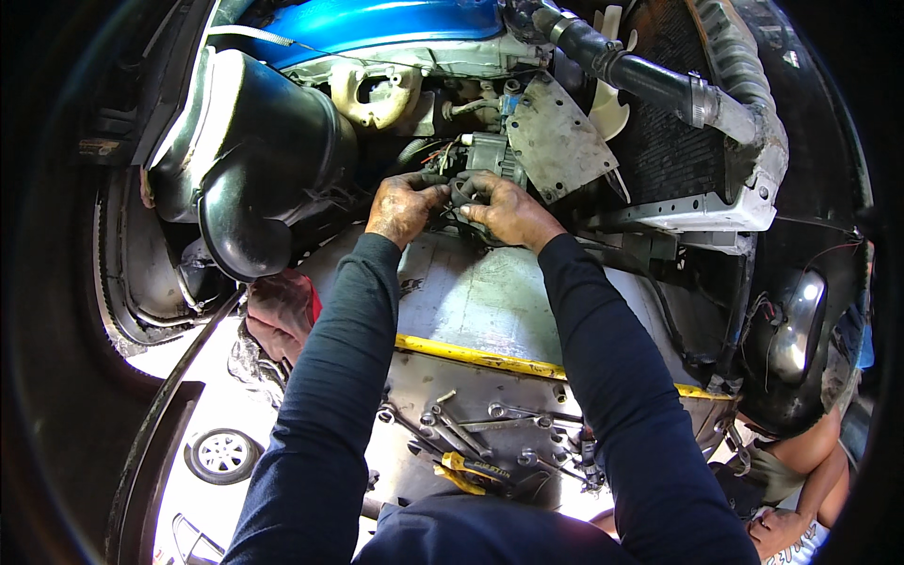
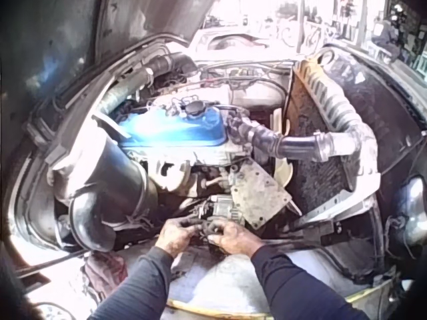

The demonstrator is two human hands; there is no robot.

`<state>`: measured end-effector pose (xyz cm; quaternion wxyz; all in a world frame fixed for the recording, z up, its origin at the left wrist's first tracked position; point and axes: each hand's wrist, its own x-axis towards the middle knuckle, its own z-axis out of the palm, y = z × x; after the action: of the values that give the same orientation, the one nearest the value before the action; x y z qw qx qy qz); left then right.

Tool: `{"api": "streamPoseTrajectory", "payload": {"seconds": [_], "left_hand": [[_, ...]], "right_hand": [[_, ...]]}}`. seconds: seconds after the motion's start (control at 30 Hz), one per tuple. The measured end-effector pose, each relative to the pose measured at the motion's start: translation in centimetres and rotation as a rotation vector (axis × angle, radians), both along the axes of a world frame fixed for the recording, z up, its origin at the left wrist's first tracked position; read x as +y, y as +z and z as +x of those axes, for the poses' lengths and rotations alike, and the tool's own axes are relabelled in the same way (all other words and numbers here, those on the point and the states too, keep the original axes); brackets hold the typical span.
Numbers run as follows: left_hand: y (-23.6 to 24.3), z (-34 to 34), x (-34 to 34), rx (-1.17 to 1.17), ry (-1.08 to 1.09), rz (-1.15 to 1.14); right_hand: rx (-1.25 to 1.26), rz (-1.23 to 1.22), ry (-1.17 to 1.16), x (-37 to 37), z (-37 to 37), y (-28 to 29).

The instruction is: The person works on a car engine with the hood open, using a screwdriver to adjust components and wires near the alternator. The person repeatedly reaches into the engine bay to manipulate parts and tools while another person stands nearby.

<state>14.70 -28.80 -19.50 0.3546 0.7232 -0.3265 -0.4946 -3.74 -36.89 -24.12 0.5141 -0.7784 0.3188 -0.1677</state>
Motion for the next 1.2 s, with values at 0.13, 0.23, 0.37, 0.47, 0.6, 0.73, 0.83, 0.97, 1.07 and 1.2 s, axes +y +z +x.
{"api": "streamPoseTrajectory", "payload": {"seconds": [0.13, 0.23, 0.37, 0.47, 0.6, 0.73, 0.83, 0.97, 1.07, 1.2], "left_hand": [[-0.5, -0.5, 0.1, -0.411, -0.136, -0.034], [-2.1, -1.3, -0.2, -0.622, -0.142, -0.045], [-4.1, -1.2, -1.1, -0.198, 0.178, 0.114], [-4.6, 0.9, -0.6, 0.5, 0.396, 0.25], [-5.8, 3.0, 0.2, -0.185, 0.23, 0.178], [-8.0, 2.2, -0.1, -0.024, 0.163, 0.327], [-8.1, 1.7, -0.1, -0.006, 0.071, 0.361], [-6.6, 1.3, 0.1, 0.436, 0.211, 0.396], [-5.5, 0.7, 0.1, 0.691, 0.393, 0.424], [-4.9, 0.7, -0.1, 0.79, 0.408, 0.432]], "right_hand": [[0.109, 0.142, 0.038, -0.3, 0.0, 0.7], [0.066, 0.237, 0.028, -0.7, 0.0, 0.9], [-0.198, 0.675, -0.012, -1.4, -0.5, 0.7], [0.074, 0.101, -0.059, -1.7, -0.8, 0.4], [0.315, 0.274, -0.103, -1.6, -0.3, 0.2], [0.481, 0.087, -0.103, -0.9, 1.1, -0.1], [0.442, 0.083, -0.104, -1.2, 1.8, -0.5], [0.393, 0.094, -0.02, -1.7, 2.0, -1.2], [0.343, 0.06, -0.038, -1.7, 1.7, -2.1], [0.263, -0.307, 0.294, -2.0, 0.8, -3.6]]}}
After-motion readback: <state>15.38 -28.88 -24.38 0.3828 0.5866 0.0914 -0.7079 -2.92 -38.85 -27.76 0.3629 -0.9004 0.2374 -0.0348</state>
